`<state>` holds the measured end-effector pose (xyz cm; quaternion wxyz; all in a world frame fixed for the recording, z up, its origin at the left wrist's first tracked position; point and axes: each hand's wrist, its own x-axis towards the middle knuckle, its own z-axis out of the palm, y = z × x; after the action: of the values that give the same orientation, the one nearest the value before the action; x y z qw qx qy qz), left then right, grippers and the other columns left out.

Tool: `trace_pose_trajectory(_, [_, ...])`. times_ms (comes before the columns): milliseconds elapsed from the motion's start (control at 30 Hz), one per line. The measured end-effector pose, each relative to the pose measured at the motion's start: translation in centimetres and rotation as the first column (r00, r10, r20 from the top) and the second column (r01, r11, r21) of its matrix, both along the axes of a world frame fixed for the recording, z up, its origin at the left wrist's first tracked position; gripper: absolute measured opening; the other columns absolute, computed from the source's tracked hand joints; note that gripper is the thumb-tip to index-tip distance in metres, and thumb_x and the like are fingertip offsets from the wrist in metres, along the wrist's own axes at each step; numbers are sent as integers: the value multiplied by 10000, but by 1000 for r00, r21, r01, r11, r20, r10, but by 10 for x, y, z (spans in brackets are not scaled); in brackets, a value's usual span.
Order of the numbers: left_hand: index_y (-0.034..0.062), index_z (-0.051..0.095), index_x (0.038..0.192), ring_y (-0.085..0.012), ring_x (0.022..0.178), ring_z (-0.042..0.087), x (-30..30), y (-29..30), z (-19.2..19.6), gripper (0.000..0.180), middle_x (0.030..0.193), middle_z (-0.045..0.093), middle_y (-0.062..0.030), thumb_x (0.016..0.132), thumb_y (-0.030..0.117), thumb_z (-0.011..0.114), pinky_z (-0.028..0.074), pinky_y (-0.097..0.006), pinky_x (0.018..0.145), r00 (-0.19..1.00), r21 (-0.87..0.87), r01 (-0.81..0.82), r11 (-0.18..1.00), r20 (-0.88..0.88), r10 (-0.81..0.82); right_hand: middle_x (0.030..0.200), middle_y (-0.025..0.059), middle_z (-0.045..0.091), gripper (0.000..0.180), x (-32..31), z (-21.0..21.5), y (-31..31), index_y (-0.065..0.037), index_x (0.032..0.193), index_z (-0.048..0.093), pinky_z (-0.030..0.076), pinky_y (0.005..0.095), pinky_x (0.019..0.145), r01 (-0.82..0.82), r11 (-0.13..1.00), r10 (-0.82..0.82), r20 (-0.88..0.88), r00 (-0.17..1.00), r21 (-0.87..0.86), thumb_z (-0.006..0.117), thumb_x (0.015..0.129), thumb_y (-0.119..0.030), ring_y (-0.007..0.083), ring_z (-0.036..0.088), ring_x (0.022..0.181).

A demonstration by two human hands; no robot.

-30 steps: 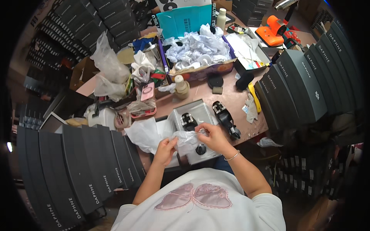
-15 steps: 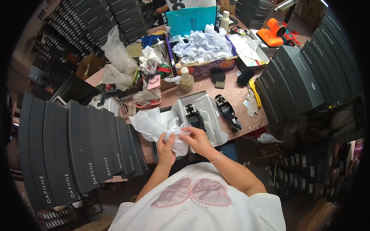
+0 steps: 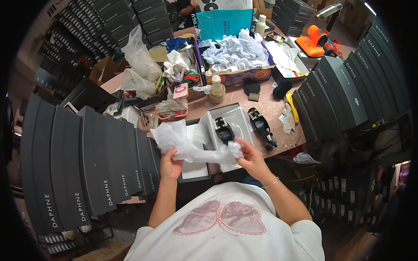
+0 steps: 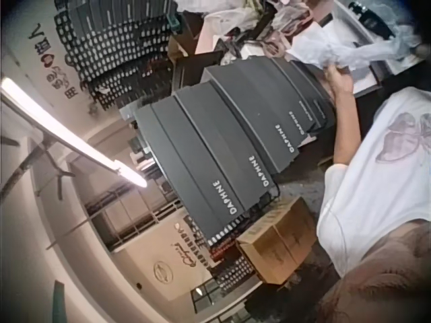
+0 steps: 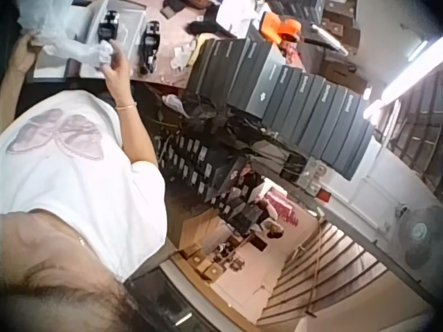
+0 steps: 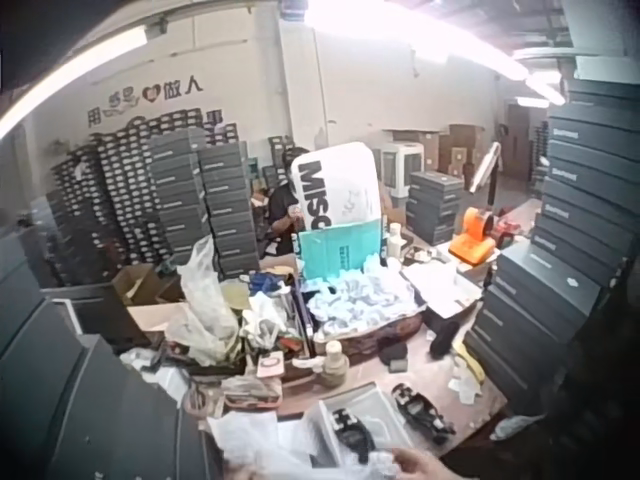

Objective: Packing a pair of black high-heeled shoes into a shoebox with protective paper.

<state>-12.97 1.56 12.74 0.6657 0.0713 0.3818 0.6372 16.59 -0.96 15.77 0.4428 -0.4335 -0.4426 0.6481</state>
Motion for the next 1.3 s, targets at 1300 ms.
trace_pose_trajectory(1300, [39, 538, 1138, -147, 963, 575, -11, -20, -87, 237, 1059, 594, -33, 909, 69, 486, 475, -289, 834, 946, -248, -47, 968, -322, -37, 810, 87, 607, 171, 115, -85, 16, -16, 935, 588, 497, 322, 641, 333, 943, -269, 558, 785, -15, 588, 764, -3, 197, 617, 711])
